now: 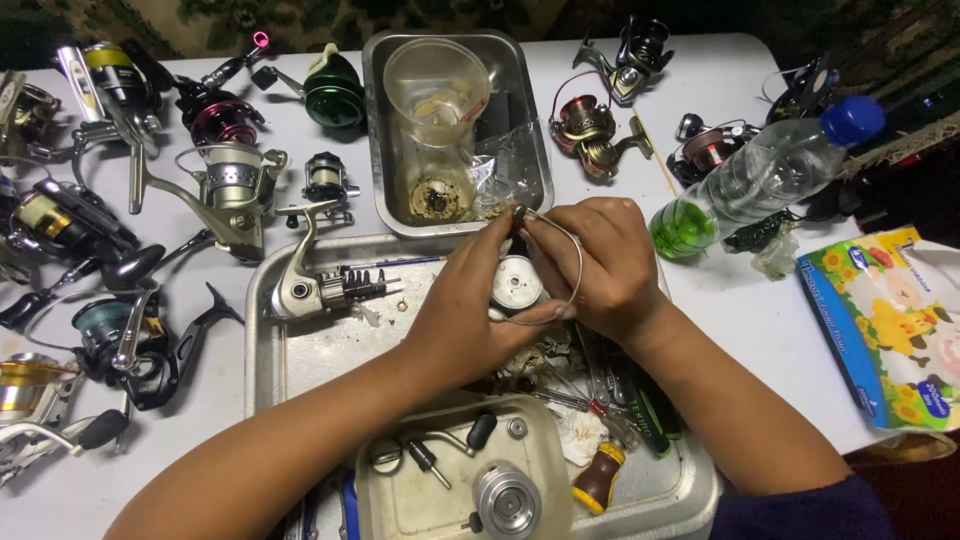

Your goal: Disassembling, cleaning, and lubricating various fishing reels on a workbench.

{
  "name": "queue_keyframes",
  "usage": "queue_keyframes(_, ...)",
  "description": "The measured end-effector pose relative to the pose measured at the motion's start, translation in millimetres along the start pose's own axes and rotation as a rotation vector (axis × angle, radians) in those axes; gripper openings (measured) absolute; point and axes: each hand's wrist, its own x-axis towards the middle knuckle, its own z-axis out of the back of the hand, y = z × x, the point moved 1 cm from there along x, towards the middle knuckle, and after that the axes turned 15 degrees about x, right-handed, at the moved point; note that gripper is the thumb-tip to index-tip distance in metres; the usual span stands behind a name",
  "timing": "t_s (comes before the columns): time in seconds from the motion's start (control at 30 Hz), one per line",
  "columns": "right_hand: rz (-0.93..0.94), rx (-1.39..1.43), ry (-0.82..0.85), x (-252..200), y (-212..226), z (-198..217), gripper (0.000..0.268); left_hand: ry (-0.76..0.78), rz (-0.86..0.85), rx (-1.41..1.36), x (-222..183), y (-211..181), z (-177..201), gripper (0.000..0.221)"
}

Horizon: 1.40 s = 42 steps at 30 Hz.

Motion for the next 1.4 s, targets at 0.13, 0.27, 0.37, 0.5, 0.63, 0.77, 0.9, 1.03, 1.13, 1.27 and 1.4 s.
queue_keyframes(0.13, 0.036, 0.004, -0.101, 1.2, -3.4, -9.2, 0.006, -0.036, -0.074, 0.068, -0.9, 1.0, 1.1, 0.088)
queue_keyframes(0.27, -0.134, 0.166, -0.159, 4.3, 4.9, -13.0, 0.004, -0.068, -0.114, 0.081, -1.0, 7.1, -4.6, 0.088)
queue_keyframes(0.37, -0.417, 0.386, -0.186, 10.7, 17.8, -9.9, 0.006, -0.082, -0.189, 0.169, -1.5, 12.6, -8.7, 0.090)
queue_keyframes(0.5, -0.979, 0.632, -0.291, 9.5, 24.5, -10.1, 0.005, 0.030, -0.160, 0.171, 1.3, 11.0, -5.5, 0.094)
queue_keyframes(0.63, -0.909, 0.651, -0.351, 5.7, 20.9, -17.3, 0.011, 0.107, -0.046, 0.094, 4.6, 7.8, 1.5, 0.096)
queue_keyframes(0.77, -0.657, 0.420, -0.167, 14.3, 8.2, -8.8, 0.004, 0.139, 0.052, 0.054, 3.9, 10.5, 1.9, 0.103)
queue_keyframes(0.9, -0.113, 0.180, -0.061, 16.8, 1.9, -6.5, 0.009, 0.060, 0.002, 0.037, 2.9, 14.4, 1.1, 0.093)
queue_keyframes(1.03, 0.010, 0.108, -0.066, 20.4, 1.2, -6.8, 0.010, 0.034, -0.039, 0.059, 5.2, 12.3, 2.0, 0.094)
queue_keyframes(1.13, -0.008, 0.118, -0.146, 11.5, -3.4, -13.1, 0.007, 0.031, -0.081, 0.086, 4.3, 11.1, 1.4, 0.093)
queue_keyframes(1.27, -0.156, 0.204, -0.178, 5.9, 2.5, -17.7, 0.005, -0.041, -0.135, 0.126, -0.8, 22.4, -11.1, 0.095)
queue_keyframes(1.4, -0.433, 0.378, -0.209, 11.3, 10.3, -15.2, 0.003, -0.057, -0.200, 0.208, 0.2, 22.4, -13.5, 0.094)
